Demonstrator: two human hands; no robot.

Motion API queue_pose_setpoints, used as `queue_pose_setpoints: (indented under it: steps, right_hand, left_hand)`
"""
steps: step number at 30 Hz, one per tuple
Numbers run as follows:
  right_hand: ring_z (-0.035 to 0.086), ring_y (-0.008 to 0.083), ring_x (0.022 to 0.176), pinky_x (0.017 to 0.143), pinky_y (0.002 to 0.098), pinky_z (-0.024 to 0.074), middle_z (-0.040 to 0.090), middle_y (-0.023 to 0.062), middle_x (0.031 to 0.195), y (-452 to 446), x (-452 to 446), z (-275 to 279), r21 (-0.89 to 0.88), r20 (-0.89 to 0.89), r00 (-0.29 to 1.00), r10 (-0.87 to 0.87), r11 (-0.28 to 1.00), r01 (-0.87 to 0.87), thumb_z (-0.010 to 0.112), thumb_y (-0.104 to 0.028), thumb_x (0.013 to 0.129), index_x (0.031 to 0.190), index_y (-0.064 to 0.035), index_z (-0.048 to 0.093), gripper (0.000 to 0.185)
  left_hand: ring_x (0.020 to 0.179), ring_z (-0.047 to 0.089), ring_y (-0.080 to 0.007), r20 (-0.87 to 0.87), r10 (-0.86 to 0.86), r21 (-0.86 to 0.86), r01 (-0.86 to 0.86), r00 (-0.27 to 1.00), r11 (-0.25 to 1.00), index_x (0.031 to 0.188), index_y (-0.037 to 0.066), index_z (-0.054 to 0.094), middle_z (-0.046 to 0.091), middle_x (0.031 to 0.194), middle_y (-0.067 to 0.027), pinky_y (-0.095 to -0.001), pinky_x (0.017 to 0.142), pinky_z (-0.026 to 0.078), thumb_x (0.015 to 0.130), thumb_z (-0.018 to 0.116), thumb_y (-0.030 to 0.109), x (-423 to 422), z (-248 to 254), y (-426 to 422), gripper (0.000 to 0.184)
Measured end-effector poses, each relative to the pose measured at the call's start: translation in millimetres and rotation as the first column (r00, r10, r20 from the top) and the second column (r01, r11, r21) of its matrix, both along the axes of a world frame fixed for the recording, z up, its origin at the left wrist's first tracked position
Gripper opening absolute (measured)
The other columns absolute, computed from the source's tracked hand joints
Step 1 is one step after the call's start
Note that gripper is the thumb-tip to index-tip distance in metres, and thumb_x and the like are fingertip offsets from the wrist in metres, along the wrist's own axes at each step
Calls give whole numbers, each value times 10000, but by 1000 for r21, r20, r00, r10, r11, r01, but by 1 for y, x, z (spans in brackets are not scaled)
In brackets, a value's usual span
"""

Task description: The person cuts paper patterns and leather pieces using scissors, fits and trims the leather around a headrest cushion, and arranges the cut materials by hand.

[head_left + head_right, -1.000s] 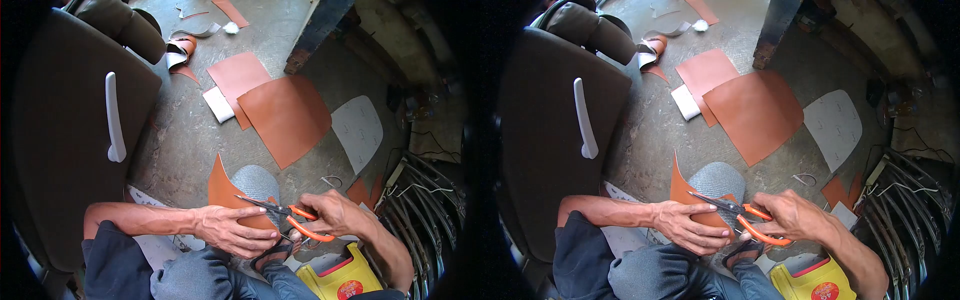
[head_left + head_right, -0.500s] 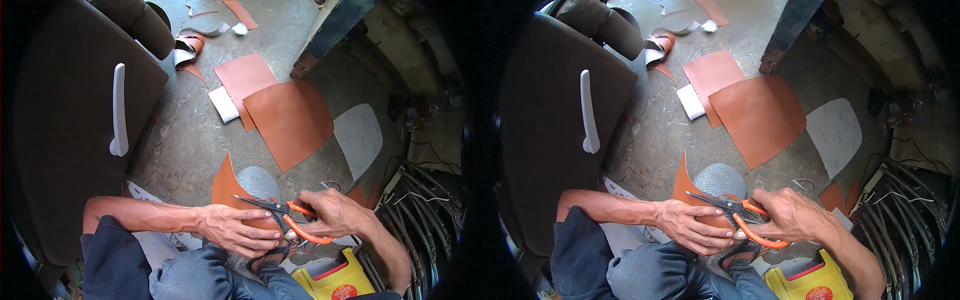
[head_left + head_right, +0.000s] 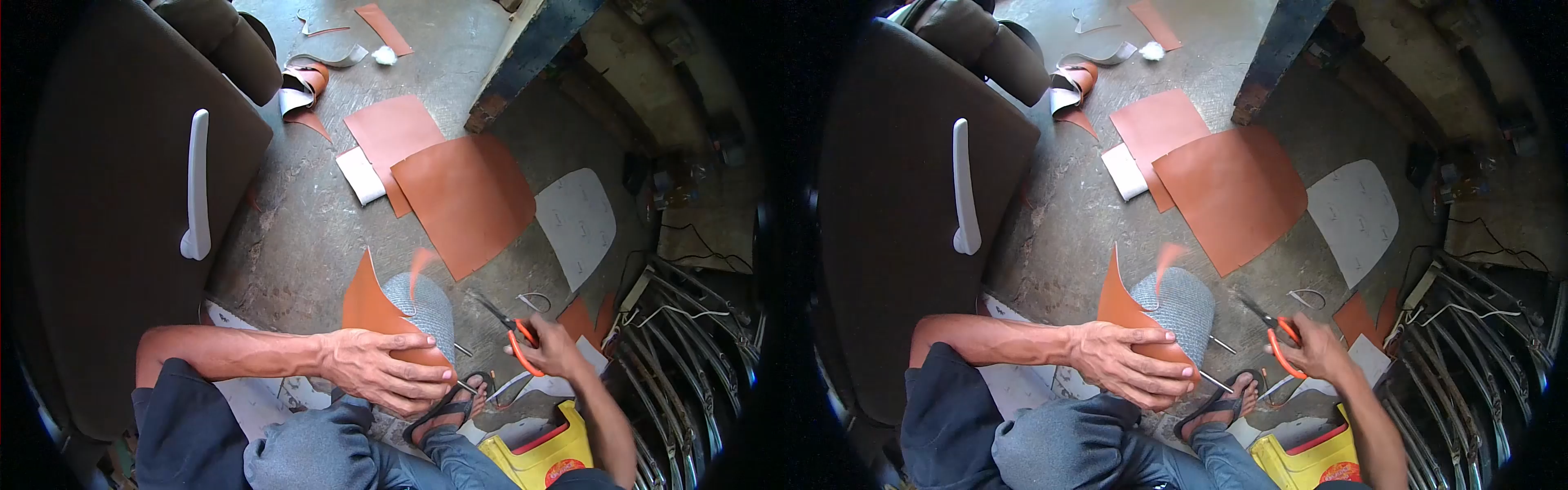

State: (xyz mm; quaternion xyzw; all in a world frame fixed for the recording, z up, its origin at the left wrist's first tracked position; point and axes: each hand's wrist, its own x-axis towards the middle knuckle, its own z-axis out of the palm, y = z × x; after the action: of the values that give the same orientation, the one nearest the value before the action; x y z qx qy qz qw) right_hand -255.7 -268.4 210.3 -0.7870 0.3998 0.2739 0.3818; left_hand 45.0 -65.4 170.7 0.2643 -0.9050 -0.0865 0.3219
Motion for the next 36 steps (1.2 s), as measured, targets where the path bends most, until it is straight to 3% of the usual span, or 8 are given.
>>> queue_pose_setpoints:
  steps: [6,10,16,22,25,29,32,36]
  right_hand:
    - [693,332,904,762,391,546,687,230,997,43,-53,-45,-453,32,981,192,877,-157,746,-319,882,1104,5,647,405]
    - [672,213,1001,853,322,520,697,127,1085,54,53,22,255,462,772,-435,900,355,696,-220,937,1136,-8,701,291]
    - [612,140,762,703,291,516,655,68,840,48,105,16,291,476,757,-447,893,344,812,-421,828,1019,14,684,492]
    - [550,86,728,662,263,492,611,18,787,54,95,17,277,469,741,-481,877,393,825,-376,834,976,2,661,435]
    - [543,71,724,645,243,482,606,5,781,60,85,13,371,498,607,-619,785,496,829,-319,845,984,2,663,387]
    - [550,63,722,640,232,482,611,4,775,63,79,14,359,468,524,-711,695,623,832,-291,848,996,10,665,375]
    - [574,79,715,657,250,501,634,20,772,71,79,8,339,503,491,-711,685,645,831,-295,846,990,17,667,381]
    - [598,105,724,676,274,517,653,41,788,79,78,8,311,528,469,-708,675,669,823,-303,850,1010,13,663,389]
  left_hand:
    - [1464,372,-192,23,-61,43,59,998,997,1252,220,535,495,1457,-11,-562,1213,286,832,600,263,1,-1,-6,427]
    - [1455,393,-220,89,-155,48,151,984,987,1227,213,545,503,1467,6,-555,1199,302,826,604,296,6,11,-27,413]
    - [1416,441,-244,106,-269,-30,274,957,961,1193,181,560,537,1418,-43,-461,1185,342,820,577,289,5,17,-56,388]
    - [1380,470,-274,117,-334,-160,350,935,923,1135,139,589,557,1378,-78,-449,1140,381,806,580,321,-4,20,-66,376]
    - [1354,494,-281,64,-387,-7,388,920,922,1076,104,630,580,1347,-95,-457,1126,391,805,626,342,-12,35,-64,361]
    - [1237,586,-298,-165,-8,249,49,986,967,966,42,670,663,1171,-122,-473,1076,432,816,667,236,-51,51,-39,244]
    - [1155,593,-311,-317,515,471,-339,797,814,1075,23,657,634,1164,-160,-471,1023,439,828,706,181,-73,53,-20,297]
    - [1268,494,-381,-52,773,372,-706,632,602,1267,34,575,497,1369,-207,-497,1071,386,875,687,289,-81,30,-15,481]
